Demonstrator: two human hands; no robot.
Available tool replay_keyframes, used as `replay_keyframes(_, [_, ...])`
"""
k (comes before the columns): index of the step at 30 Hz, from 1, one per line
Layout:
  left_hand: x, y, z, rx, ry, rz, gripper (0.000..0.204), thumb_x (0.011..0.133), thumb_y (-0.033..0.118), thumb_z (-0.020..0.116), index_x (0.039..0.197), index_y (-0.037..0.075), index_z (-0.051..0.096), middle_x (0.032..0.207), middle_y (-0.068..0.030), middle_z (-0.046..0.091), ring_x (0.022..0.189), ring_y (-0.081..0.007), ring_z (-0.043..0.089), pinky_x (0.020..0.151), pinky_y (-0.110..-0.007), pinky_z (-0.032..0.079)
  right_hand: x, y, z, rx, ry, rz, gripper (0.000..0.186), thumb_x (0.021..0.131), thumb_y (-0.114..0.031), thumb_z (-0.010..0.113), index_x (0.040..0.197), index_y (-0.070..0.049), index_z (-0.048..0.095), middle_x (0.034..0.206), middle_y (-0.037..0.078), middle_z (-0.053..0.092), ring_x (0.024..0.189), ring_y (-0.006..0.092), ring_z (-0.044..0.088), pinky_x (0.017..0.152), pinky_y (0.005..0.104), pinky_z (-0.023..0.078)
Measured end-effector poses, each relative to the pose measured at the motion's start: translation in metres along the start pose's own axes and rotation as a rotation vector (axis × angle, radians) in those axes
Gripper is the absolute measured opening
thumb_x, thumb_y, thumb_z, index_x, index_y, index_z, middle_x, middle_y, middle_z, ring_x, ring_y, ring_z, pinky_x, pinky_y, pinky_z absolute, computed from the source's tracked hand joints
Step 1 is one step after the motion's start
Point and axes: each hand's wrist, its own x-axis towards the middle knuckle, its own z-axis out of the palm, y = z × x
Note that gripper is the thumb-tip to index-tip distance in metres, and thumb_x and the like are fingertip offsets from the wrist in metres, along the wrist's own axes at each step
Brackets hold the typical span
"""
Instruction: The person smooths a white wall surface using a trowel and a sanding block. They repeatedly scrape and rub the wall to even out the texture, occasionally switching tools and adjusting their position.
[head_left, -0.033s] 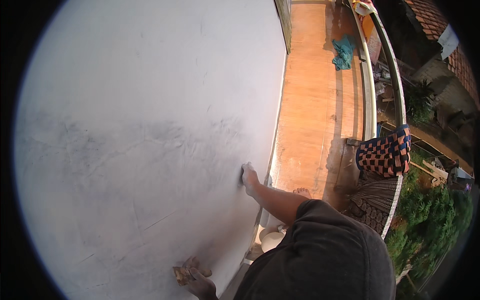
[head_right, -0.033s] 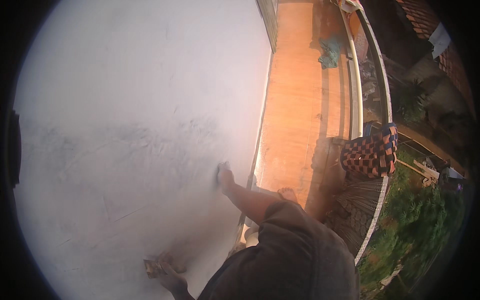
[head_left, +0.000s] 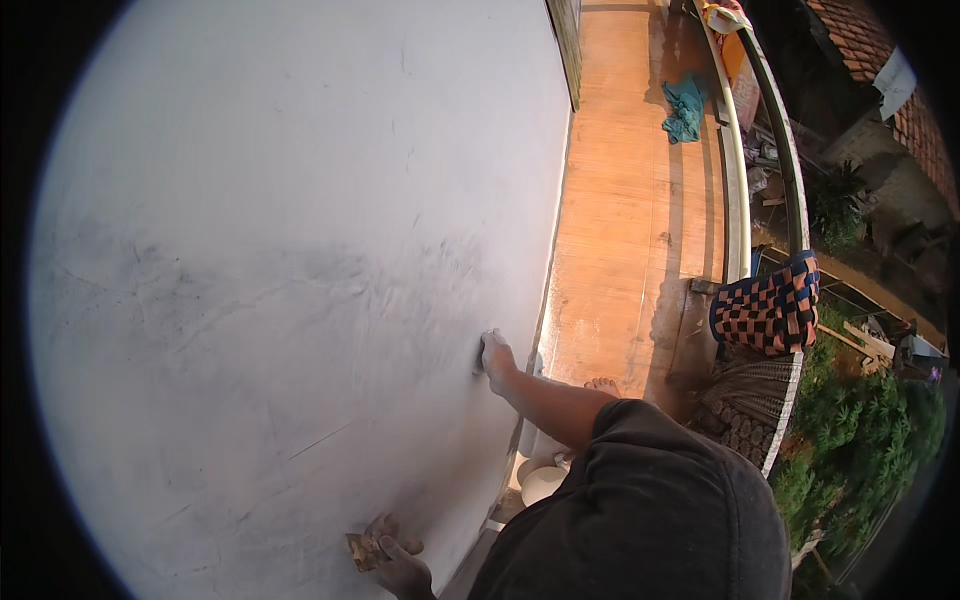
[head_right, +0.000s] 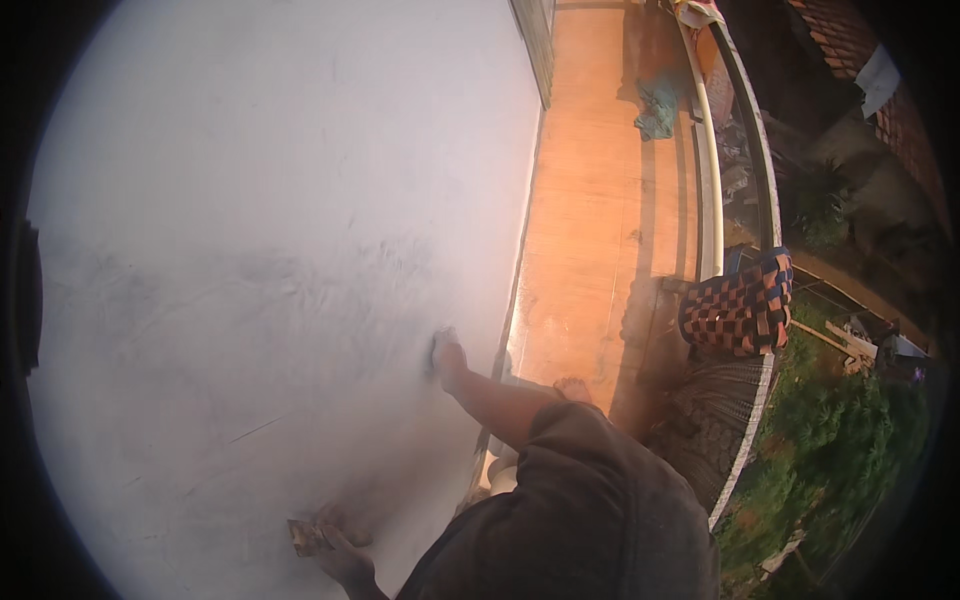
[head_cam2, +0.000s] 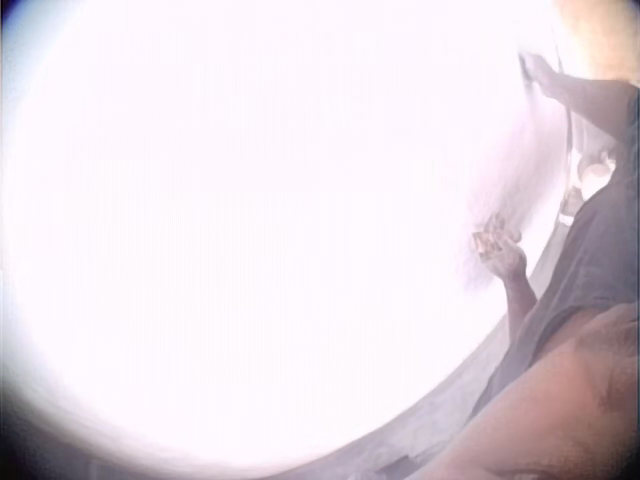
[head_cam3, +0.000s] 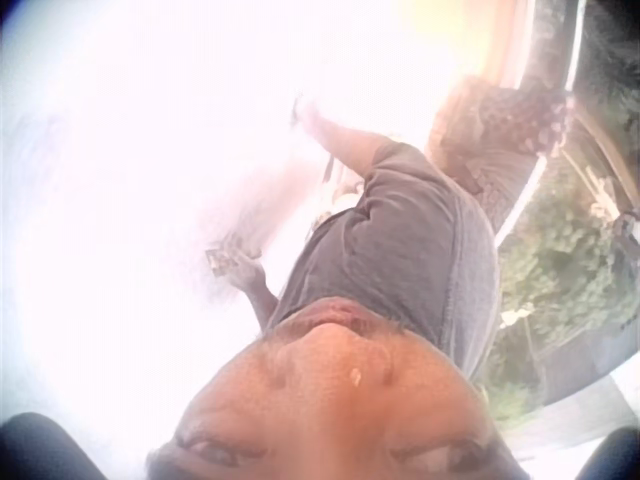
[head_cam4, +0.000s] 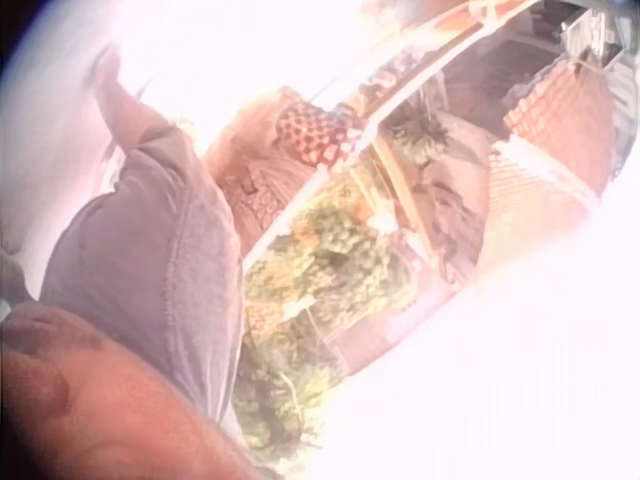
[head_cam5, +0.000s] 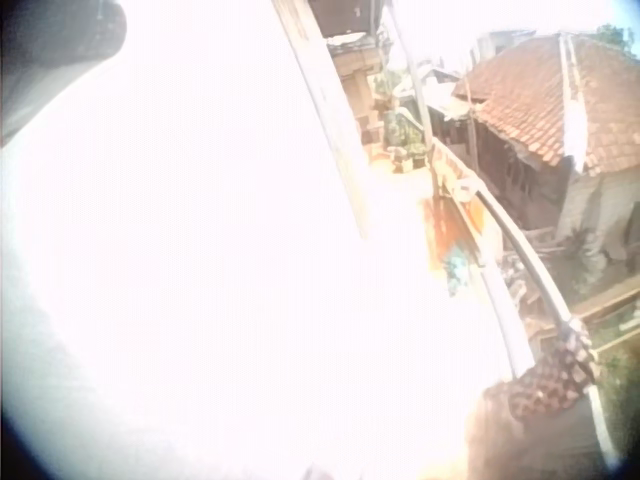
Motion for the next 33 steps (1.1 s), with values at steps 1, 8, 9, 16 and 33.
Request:
replay_keyframes(1, [0.0, -0.003, 0.0, 0.026, -0.007, -0.015, 0.043, 0.11, 0.024, 0.03, 0.124, -0.002, 0.062, 0.127, -0.0212, 0.062, 0.116, -0.0373, 0.063, 0.093, -0.046, 0.053, -0.008, -0.001, -0.002, -0.062, 0.019, -0.053, 0.032, 0.1, -0.024, 0.044, 0.12, -0.003, 0.057, 0.079, 0.003, 0.054, 0.069, 0.0135, 0.049, 0.064, 0.0311, 0.044])
replay_keyframes(8, [0.007, 0.007, -0.005, 0.419, -0.007, 0.263, 0.034, 0.104, 0.016, 0.042, 0.124, -0.003, 0.062, 0.125, -0.0256, 0.061, 0.119, -0.051, 0.054, 0.101, -0.057, 0.045, -0.051, -0.031, -0.036, -0.304, -0.268, -0.061, 0.032, 0.093, -0.007, 0.053, 0.125, -0.003, 0.054, 0.077, -0.001, 0.053, 0.072, 0.0098, 0.051, 0.069, 0.0268, 0.047])
replay_keyframes(9, [0.01, 0.012, -0.006, 0.439, 0.038, 0.311, 0.033, 0.104, 0.016, 0.041, 0.121, -0.003, 0.062, 0.119, -0.0237, 0.062, 0.113, -0.0489, 0.055, 0.099, -0.056, 0.045, -0.059, -0.034, -0.044, -0.235, -0.269, -0.006, 0.042, 0.093, -0.006, 0.054, 0.135, -0.003, 0.05, 0.079, -0.001, 0.055, 0.073, 0.0094, 0.053, 0.073, 0.0264, 0.049])
replay_keyframes(16, [0.01, 0.034, 0.004, 0.141, 0.316, 0.199, 0.033, 0.102, 0.019, 0.042, 0.112, -0.005, 0.063, 0.087, -0.0133, 0.069, 0.082, -0.03, 0.064, 0.083, -0.044, 0.05, -0.107, -0.064, -0.087, -0.076, -0.423, 0.231, 0.067, 0.097, -0.016, 0.057, 0.158, -0.008, 0.032, 0.098, 0.0, 0.066, 0.094, 0.0108, 0.064, 0.087, 0.0284, 0.055])
replay_keyframes(33, [-0.041, 0.025, 0.129, -0.678, -0.136, -0.305, 0.025, 0.091, 0.015, 0.072, 0.108, -0.004, 0.068, 0.086, -0.0074, 0.071, 0.078, -0.017, 0.066, 0.073, -0.036, 0.052, -0.225, -0.113, -0.08, -0.582, -0.993, 0.285, 0.043, 0.097, -0.005, 0.065, 0.138, -0.002, 0.054, 0.119, 0.007, 0.069, 0.108, 0.0167, 0.069, 0.09, 0.0279, 0.057])
